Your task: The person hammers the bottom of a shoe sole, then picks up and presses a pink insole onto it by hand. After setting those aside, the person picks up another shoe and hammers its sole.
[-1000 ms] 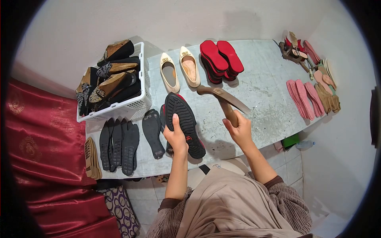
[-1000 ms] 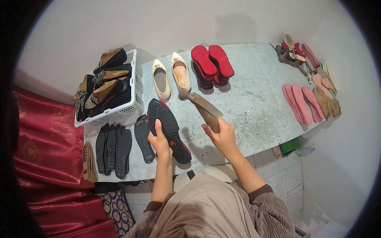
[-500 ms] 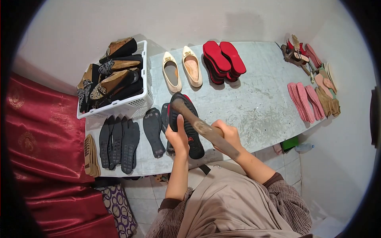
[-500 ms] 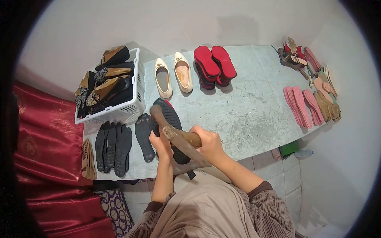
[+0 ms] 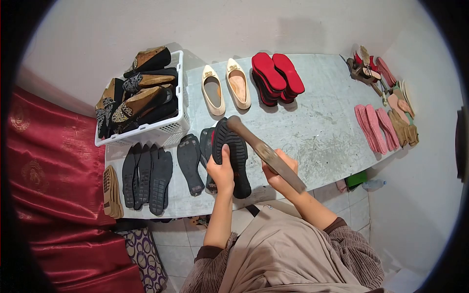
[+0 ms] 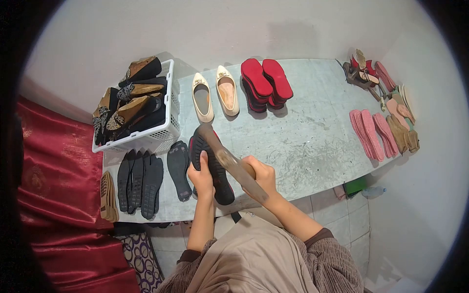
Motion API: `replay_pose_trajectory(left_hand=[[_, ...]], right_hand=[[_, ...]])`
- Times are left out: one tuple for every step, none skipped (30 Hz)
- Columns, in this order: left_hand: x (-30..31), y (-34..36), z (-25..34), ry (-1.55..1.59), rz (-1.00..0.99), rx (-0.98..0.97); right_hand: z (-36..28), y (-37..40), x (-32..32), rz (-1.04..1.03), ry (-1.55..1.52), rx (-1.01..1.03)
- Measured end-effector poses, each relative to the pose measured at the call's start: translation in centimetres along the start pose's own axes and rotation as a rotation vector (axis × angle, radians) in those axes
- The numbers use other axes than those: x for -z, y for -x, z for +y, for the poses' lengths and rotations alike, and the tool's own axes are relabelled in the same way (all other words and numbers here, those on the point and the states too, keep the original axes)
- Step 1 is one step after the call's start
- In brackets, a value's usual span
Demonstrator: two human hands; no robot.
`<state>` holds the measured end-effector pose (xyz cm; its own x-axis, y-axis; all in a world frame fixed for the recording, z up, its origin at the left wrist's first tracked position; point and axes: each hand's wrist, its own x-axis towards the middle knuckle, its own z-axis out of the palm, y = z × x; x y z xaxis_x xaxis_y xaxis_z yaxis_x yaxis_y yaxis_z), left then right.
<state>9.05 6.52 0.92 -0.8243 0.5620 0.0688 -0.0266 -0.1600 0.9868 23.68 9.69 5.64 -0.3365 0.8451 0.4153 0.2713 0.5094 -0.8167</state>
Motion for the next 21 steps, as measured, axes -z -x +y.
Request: replay_pose_trajectory(left_hand=[[0.0, 0.1, 0.2, -0.013, -0.003, -0.004], [0.0, 0.2, 0.5, -0.013, -0.006, -0.003], [-0.2, 0.4, 1.4, -0.066, -0.004, -0.003], [-0.4, 0.5, 1.8, -0.116, -0.001, -0.005], [-0.4, 0.6, 1.1, -0.115, -0.005, -0.004], [-0.3, 0.6, 0.4, -0.083, 0.007, 0.014], [-0.3, 0.4, -0.1, -0.05, 0.018, 0.028], [-0.1, 0.3, -0.7, -0.05, 0.014, 0.029], [0.0, 0.3, -0.3, -0.062, -0.021, 0.027], [0.3, 0.5, -0.1, -0.076, -0.054, 0.027], [0.4, 0.6, 0.0, -0.079, -0.051, 0.029], [0.3, 0.5, 0.2, -0.073, -0.032, 0.018], [0.1, 0.4, 0.3, -0.067, -0.015, 0.008], [0.2, 0.6, 0.2, -0.067, -0.016, 0.007], [0.2, 0.6, 0.1, -0.049, -0.007, 0.006], [0.0, 0.5, 0.1, -0.029, 0.001, 0.005], [0.1, 0.5, 0.2, -0.029, 0.001, 0.008], [0.2, 0.4, 0.6, 0.007, -0.002, 0.029], [0.4, 0.4, 0.8, 0.042, -0.004, 0.047], [0.4, 0.3, 0.8, 0.044, -0.003, 0.043], [0.4, 0.2, 0.6, 0.008, 0.002, 0.031]], right_hand=[[0.0, 0.1, -0.1, 0.053, -0.039, 0.04], [-0.2, 0.0, 0.1, 0.056, -0.038, 0.039], [-0.4, -0.4, 0.3, -0.033, 0.042, 0.017], [-0.6, -0.7, 0.6, -0.121, 0.122, -0.003], [-0.6, -0.7, 0.6, -0.117, 0.125, -0.005], [-0.7, -0.5, 0.6, -0.087, 0.091, -0.011], [-0.8, -0.6, 0.5, -0.053, 0.057, -0.014], [-0.5, -0.5, 0.2, -0.051, 0.058, -0.015], [-0.1, -0.2, -0.1, -0.026, 0.011, 0.015], [0.1, 0.1, -0.4, -0.003, -0.037, 0.043], [0.1, 0.4, -0.3, -0.006, -0.04, 0.04], [-0.2, 0.2, 0.0, -0.074, 0.025, -0.032], [-0.4, 0.1, 0.1, -0.14, 0.091, -0.106], [-0.5, 0.1, 0.0, -0.097, 0.027, -0.116], [-0.3, 0.2, -0.2, -0.094, 0.028, -0.115], [0.1, 0.4, -0.5, -0.031, 0.018, -0.05], [0.3, 0.6, -0.6, 0.025, 0.009, 0.01], [0.5, 0.7, -0.4, 0.021, 0.009, 0.006], [0.8, 0.6, -0.1, -0.082, 0.038, -0.057], [0.9, 0.3, 0.1, -0.181, 0.066, -0.114], [0.5, 0.2, 0.3, -0.181, 0.066, -0.111]])
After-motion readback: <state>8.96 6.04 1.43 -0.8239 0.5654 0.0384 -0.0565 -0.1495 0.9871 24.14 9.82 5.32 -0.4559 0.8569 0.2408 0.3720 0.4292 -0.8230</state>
